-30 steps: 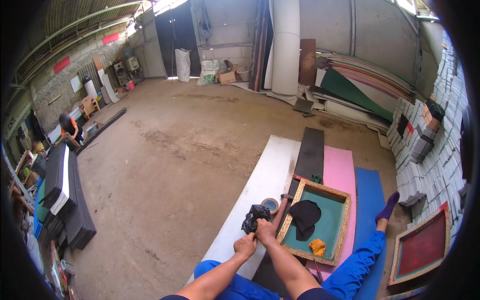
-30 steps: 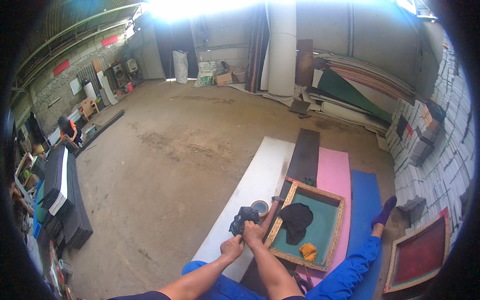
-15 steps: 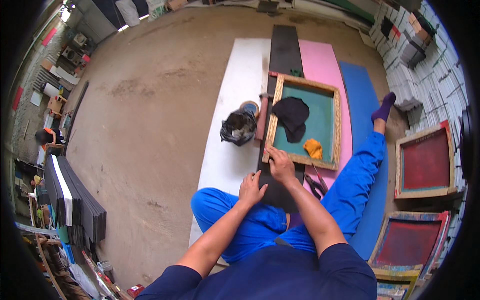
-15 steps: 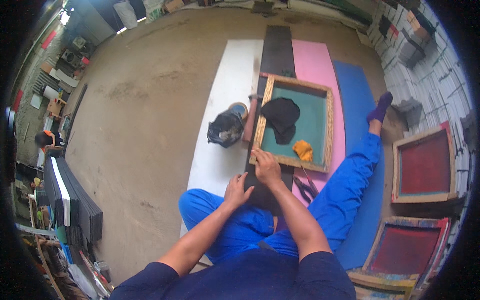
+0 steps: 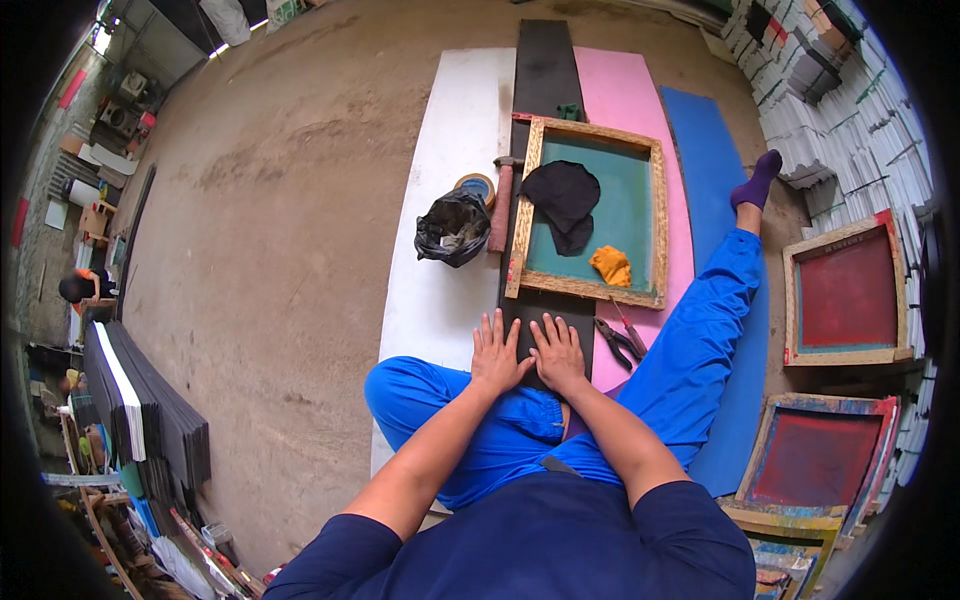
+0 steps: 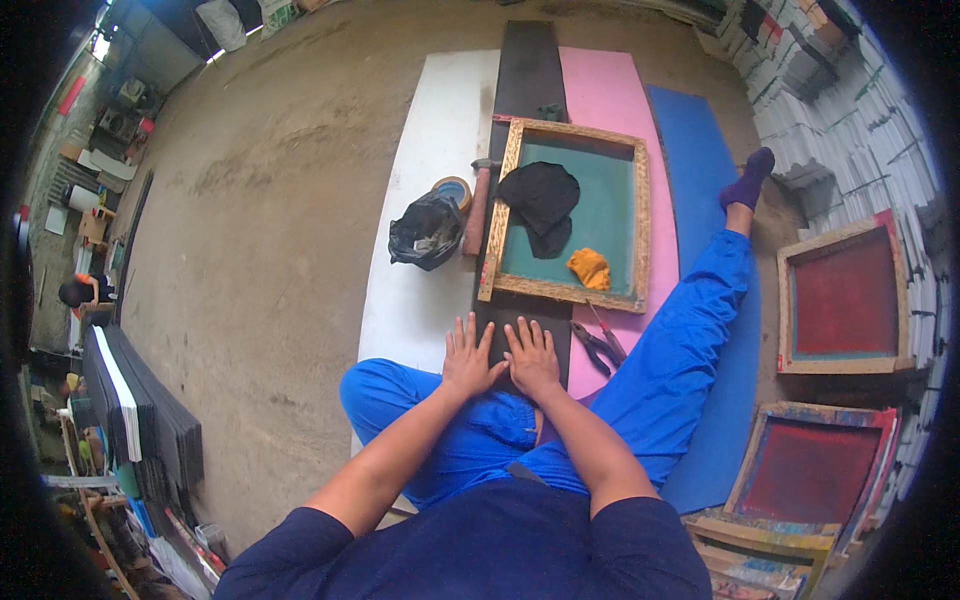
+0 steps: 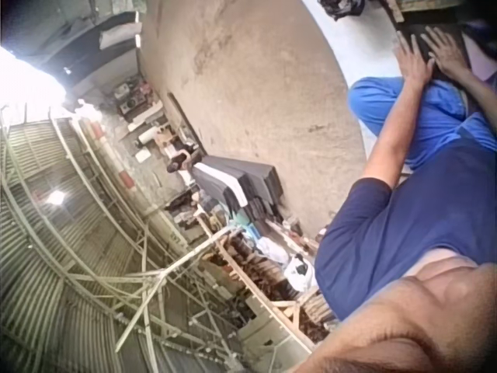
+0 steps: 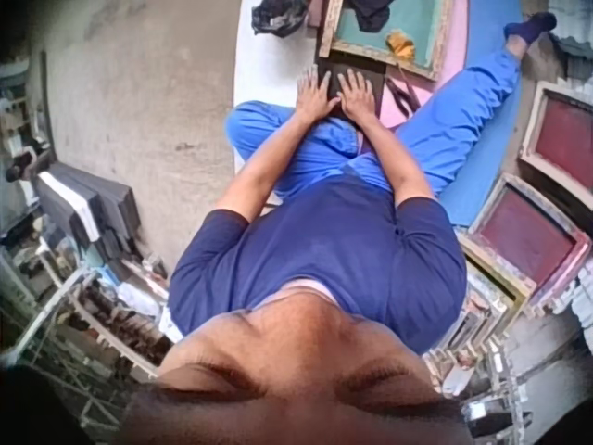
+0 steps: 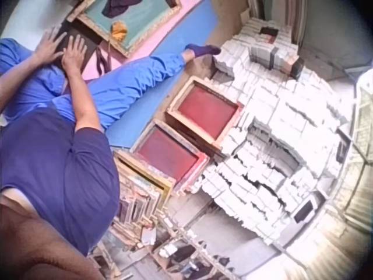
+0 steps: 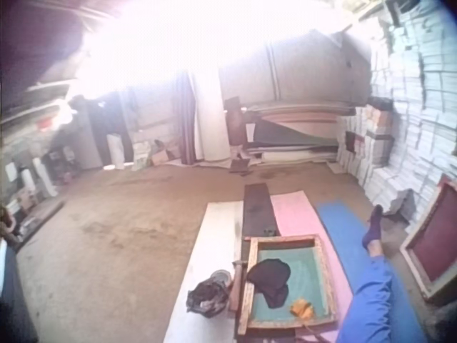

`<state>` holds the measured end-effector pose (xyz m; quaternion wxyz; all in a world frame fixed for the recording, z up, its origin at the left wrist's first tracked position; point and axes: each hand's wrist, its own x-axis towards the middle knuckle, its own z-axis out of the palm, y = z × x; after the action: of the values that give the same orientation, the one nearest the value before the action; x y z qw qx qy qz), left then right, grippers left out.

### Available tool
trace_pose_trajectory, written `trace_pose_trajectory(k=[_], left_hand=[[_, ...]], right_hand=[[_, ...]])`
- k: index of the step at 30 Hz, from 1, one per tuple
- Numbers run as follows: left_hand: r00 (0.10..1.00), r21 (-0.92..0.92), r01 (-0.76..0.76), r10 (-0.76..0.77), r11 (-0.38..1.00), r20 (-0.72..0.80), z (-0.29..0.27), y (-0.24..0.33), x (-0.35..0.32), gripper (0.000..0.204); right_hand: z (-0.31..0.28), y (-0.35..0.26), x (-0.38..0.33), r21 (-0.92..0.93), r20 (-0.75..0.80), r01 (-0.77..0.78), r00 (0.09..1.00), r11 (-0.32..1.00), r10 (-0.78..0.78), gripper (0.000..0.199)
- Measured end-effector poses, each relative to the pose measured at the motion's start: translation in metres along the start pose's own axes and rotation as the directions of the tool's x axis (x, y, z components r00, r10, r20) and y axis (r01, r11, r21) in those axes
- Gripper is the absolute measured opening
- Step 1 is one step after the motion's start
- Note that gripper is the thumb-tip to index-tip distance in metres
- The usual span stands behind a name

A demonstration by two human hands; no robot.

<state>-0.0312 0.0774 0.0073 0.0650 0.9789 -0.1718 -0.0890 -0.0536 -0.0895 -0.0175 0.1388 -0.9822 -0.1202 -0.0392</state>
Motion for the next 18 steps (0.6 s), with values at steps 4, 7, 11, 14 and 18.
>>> trace_pose_trajectory(k=[4, 7, 11, 14, 18], left_hand=[[0.999, -0.019, 0.04, -0.039, 0.999, 0.037, -0.001, 0.001, 0.002, 0.087], [0.996, -0.013, 0.024, -0.023, 1.0, 0.09, -0.007, 0.002, 0.003, 0.085], [0.996, -0.025, 0.011, -0.008, 1.0, 0.091, -0.011, 0.003, 0.005, 0.085], [0.995, -0.044, 0.029, -0.024, 0.999, 0.098, -0.016, 0.003, 0.005, 0.086], [0.998, -0.109, 0.063, -0.06, 0.992, 0.032, -0.005, 0.002, 0.008, 0.087]], right_hand=[[0.001, 0.002, 0.002, 0.026, -0.019, -0.024, 1.0, 0.999, 0.024, 0.053], [0.0, 0.008, 0.004, 0.046, -0.06, -0.015, 0.998, 0.999, 0.018, 0.05], [-0.003, 0.011, 0.009, 0.063, -0.093, 0.013, 0.996, 0.998, -0.007, 0.045], [-0.005, 0.018, 0.021, 0.123, -0.104, 0.031, 0.994, 0.992, -0.018, 0.044], [-0.003, 0.031, 0.046, 0.228, -0.094, 0.128, 0.99, 0.965, -0.109, 0.038]])
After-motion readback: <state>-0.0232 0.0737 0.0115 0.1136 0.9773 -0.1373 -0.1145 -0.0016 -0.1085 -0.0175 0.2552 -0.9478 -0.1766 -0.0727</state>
